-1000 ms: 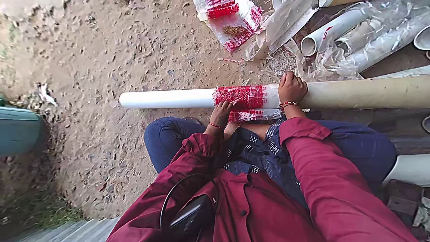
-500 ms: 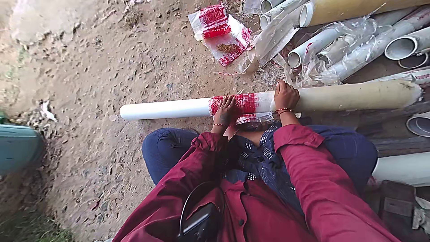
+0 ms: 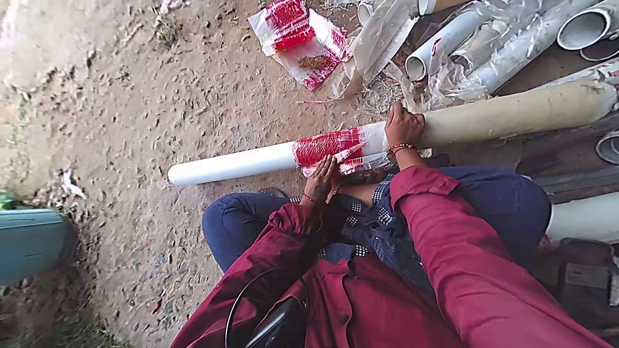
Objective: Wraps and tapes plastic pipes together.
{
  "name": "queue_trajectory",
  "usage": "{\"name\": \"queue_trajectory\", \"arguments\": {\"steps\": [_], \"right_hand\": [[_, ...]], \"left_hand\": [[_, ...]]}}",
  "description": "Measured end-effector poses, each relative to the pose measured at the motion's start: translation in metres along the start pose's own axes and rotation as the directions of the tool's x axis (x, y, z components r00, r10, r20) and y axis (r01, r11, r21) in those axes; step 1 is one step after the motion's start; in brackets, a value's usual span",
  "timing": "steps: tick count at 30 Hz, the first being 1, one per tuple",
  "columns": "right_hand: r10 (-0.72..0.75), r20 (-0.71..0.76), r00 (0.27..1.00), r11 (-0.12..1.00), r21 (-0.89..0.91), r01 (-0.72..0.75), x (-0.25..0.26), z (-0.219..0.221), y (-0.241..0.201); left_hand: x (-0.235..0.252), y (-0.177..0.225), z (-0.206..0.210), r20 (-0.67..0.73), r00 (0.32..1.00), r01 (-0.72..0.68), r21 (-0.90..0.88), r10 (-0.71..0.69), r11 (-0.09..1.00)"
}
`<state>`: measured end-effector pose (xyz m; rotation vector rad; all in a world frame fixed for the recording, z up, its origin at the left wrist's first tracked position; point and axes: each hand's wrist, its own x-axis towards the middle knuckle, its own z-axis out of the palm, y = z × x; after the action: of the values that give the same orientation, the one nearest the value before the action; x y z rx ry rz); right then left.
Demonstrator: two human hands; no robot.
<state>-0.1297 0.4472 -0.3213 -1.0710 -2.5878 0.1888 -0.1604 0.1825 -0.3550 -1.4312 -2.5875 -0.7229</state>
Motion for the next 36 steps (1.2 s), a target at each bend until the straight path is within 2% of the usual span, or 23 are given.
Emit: {"name": "queue_trajectory", "arguments": {"steps": [3,5,7,8,9,10,12,13,14,16,19,22,25,30,32,36], "right_hand": [[-0.014,-0.015,1.000,1.000,0.017,0.014,0.004,0.003,0.000],[-0.006,0.008,1.000,0.999,0.034,0.006,0.008,0.003,0.000],[0.023,0.108,0.994,0.998,0.053,-0.028,0.010,-0.005,-0.002],[0.030,0.148,0.989,0.997,0.065,-0.040,0.009,-0.009,-0.004],[0.016,0.154,0.988,0.997,0.073,-0.028,0.007,-0.009,-0.004],[-0.009,0.147,0.989,0.997,0.080,-0.003,0.005,-0.006,-0.003],[-0.062,0.108,0.992,0.994,0.093,0.052,0.004,-0.001,0.000],[-0.072,0.110,0.991,0.993,0.096,0.062,0.004,-0.002,0.001],[-0.074,0.118,0.990,0.993,0.096,0.063,0.005,-0.003,0.000],[-0.077,0.115,0.990,0.994,0.091,0.067,0.005,-0.005,-0.001],[-0.052,0.113,0.992,0.996,0.085,0.042,0.004,-0.005,-0.003],[-0.006,0.077,0.997,0.996,0.091,-0.001,0.003,-0.007,-0.002],[0.039,0.010,0.999,0.993,0.111,-0.039,0.003,-0.006,-0.001],[0.011,-0.106,0.994,0.996,0.092,-0.001,0.000,-0.002,0.002],[-0.002,-0.131,0.991,0.999,0.050,0.009,-0.002,0.002,0.001],[0.023,-0.124,0.992,0.999,0.028,-0.019,-0.002,0.004,0.000]], "left_hand": [[0.008,0.010,-0.007,-0.020,0.997,0.074,-0.040,-0.075,0.996],[0.032,0.024,-0.025,0.118,0.967,0.230,-0.023,-0.226,0.973],[0.064,0.036,-0.038,0.295,0.882,0.365,0.065,-0.368,0.929],[0.078,0.038,-0.039,0.359,0.840,0.384,0.133,-0.406,0.914],[0.089,0.038,-0.037,0.387,0.830,0.356,0.185,-0.401,0.916],[0.097,0.036,-0.035,0.378,0.856,0.294,0.203,-0.351,0.934],[0.107,0.030,-0.029,0.257,0.950,0.143,0.151,-0.178,0.978],[0.114,0.029,-0.028,0.230,0.964,0.113,0.101,-0.134,0.988],[0.122,0.031,-0.032,0.287,0.942,0.166,0.051,-0.173,0.985],[0.136,0.034,-0.039,0.438,0.853,0.321,-0.009,-0.285,0.947],[0.151,0.028,-0.034,0.561,0.766,0.393,-0.023,-0.313,0.919],[0.163,0.033,-0.028,0.705,0.657,0.306,0.073,-0.266,0.949],[0.171,0.048,-0.034,0.780,0.575,0.220,0.142,-0.245,0.965],[0.168,0.056,-0.035,0.858,0.507,-0.038,0.124,-0.088,0.992],[0.158,0.056,-0.034,0.862,0.506,-0.085,0.095,-0.039,0.992],[0.147,0.067,-0.036,0.889,0.456,-0.093,0.103,-0.049,0.990]]}}
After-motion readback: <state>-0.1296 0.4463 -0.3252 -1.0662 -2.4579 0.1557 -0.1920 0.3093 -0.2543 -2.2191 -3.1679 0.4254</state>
